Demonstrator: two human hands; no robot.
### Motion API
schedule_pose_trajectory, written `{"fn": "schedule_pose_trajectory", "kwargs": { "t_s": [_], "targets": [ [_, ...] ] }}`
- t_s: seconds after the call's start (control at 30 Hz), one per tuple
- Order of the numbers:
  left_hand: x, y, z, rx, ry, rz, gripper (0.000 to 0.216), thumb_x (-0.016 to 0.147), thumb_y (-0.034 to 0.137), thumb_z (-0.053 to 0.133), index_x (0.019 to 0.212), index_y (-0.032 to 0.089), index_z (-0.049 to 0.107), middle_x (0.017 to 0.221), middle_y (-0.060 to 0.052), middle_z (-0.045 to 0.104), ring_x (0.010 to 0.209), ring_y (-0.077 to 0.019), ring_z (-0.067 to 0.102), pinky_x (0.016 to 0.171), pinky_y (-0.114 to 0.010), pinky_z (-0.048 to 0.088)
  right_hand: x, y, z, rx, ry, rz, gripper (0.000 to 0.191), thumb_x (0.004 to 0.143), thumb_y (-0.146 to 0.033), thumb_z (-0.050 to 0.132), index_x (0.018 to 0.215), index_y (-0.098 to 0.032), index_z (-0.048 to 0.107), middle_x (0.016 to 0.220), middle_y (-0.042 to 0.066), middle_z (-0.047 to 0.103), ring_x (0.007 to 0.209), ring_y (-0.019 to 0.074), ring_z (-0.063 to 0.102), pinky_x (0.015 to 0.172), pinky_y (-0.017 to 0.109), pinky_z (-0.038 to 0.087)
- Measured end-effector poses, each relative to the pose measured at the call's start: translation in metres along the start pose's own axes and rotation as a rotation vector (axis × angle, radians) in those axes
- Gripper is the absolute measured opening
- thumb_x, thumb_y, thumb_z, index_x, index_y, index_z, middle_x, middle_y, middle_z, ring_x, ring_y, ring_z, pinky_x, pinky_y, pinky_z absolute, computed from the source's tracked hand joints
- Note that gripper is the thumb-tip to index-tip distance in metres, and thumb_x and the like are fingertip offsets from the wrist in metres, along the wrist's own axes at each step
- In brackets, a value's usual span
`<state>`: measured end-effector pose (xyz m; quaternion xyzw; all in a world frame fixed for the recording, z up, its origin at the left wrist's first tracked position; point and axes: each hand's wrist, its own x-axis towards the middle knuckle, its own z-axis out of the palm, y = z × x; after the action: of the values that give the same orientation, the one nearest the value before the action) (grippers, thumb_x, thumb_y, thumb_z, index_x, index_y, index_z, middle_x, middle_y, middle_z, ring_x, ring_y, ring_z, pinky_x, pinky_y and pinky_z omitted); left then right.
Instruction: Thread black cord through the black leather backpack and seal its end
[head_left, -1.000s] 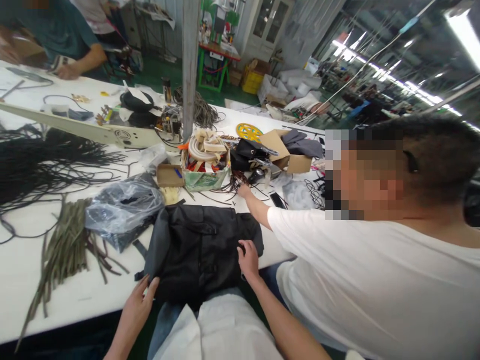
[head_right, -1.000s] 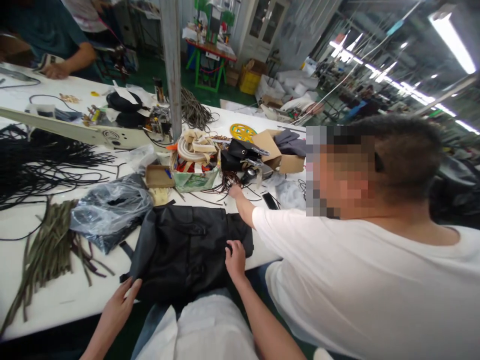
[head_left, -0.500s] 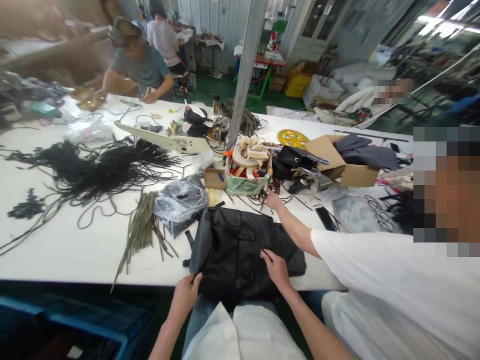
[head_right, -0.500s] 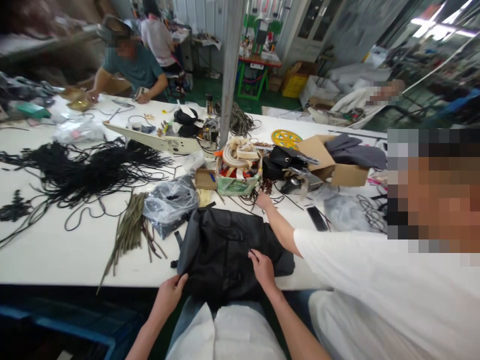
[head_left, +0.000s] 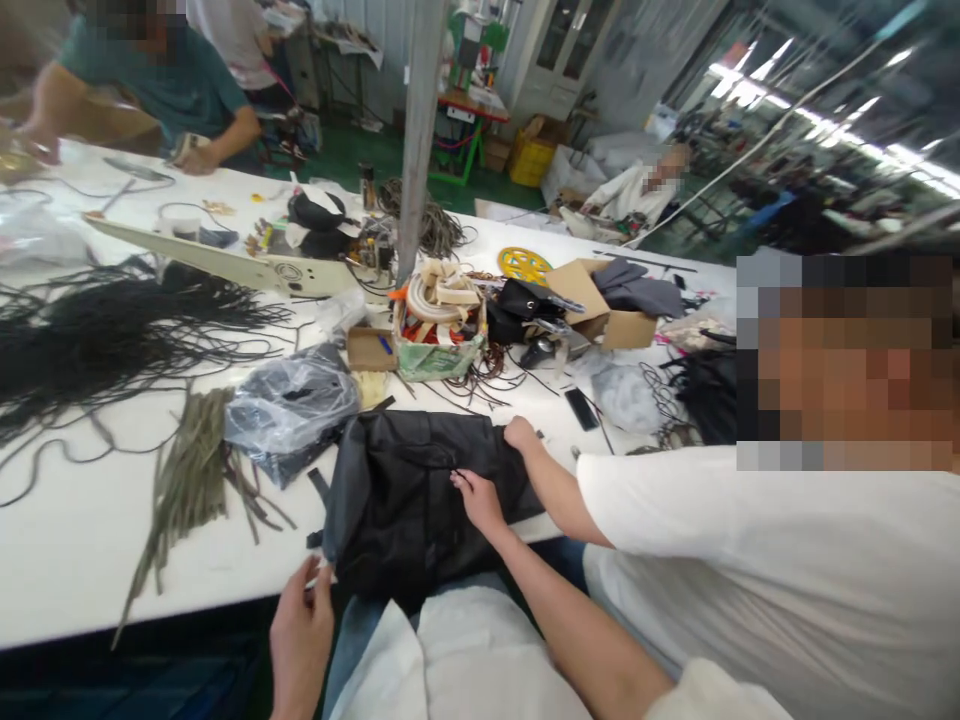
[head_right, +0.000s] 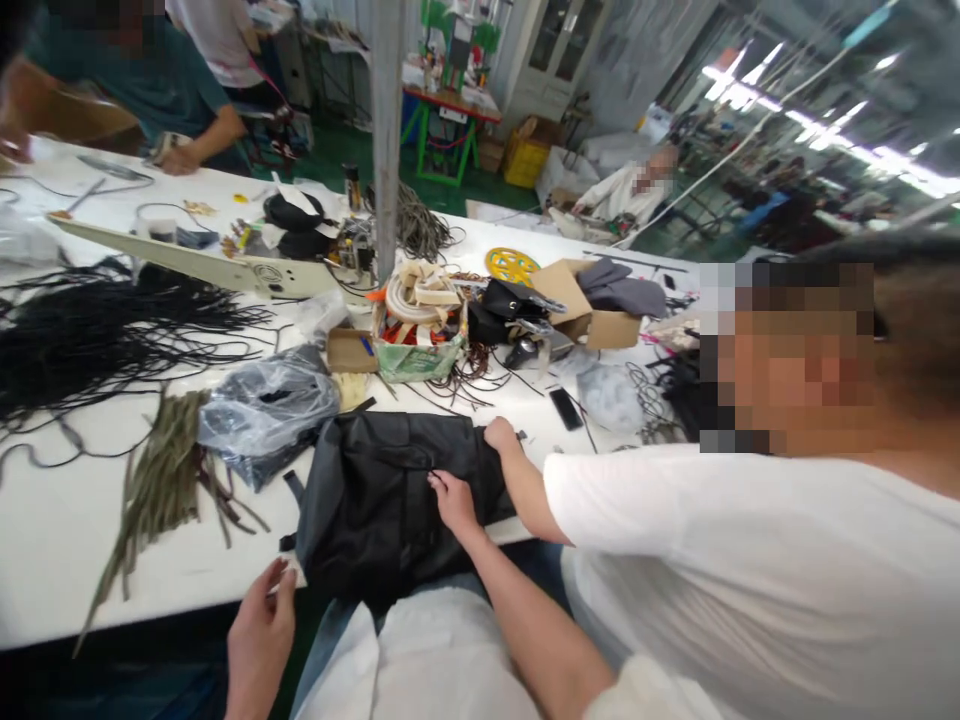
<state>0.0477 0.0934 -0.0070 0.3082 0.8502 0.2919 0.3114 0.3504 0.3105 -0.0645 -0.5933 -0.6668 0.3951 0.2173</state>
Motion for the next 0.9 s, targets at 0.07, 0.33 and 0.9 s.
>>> {"fn": "schedule_pose_trajectory", "kwargs": {
  "t_s": [0.07, 0.33, 0.9],
  "targets": [
    [-0.007, 0.012, 0.003, -0.002, 0.057, 0.083, 0.056, 0.105, 0.063, 0.047, 0.137, 0.021, 0.066, 0.136, -0.017, 0.077, 0.111, -0.0346, 0.078, 0.109, -0.049, 0.060, -0.004, -0.002, 0.002, -0.029, -0.001, -0.028, 0.033, 0.114, -0.043, 0.063, 0.126, -0.018, 0.079, 0.118, 0.009, 0.086, 0.105, 0.0223, 0.083, 0.101, 0.044, 0.065],
    [0.019, 0.077, 0.094, 0.056, -0.285, 0.486, 0.067, 0.105, 0.057, 0.052, 0.154, 0.011, 0.053, 0.153, -0.026, 0.055, 0.133, -0.0416, 0.067, 0.109, -0.059, 0.062, -0.040, -0.014, 0.019, -0.152, -0.047, -0.164, 0.049, 0.098, -0.011, 0.071, 0.142, -0.032, 0.074, 0.140, 0.007, 0.079, 0.134, 0.0289, 0.070, 0.128, 0.058, 0.043],
    [0.015, 0.124, 0.203, 0.492, -0.731, 0.734, 0.049, 0.102, 0.039, 0.070, 0.145, 0.016, 0.067, 0.135, -0.019, 0.068, 0.127, -0.0358, 0.062, 0.107, -0.047, 0.048, -0.112, 0.067, -0.034, 0.038, 0.235, 0.191, 0.034, 0.095, -0.022, 0.069, 0.129, -0.027, 0.072, 0.116, 0.007, 0.075, 0.102, 0.0255, 0.073, 0.096, 0.041, 0.063]
  ]
}}
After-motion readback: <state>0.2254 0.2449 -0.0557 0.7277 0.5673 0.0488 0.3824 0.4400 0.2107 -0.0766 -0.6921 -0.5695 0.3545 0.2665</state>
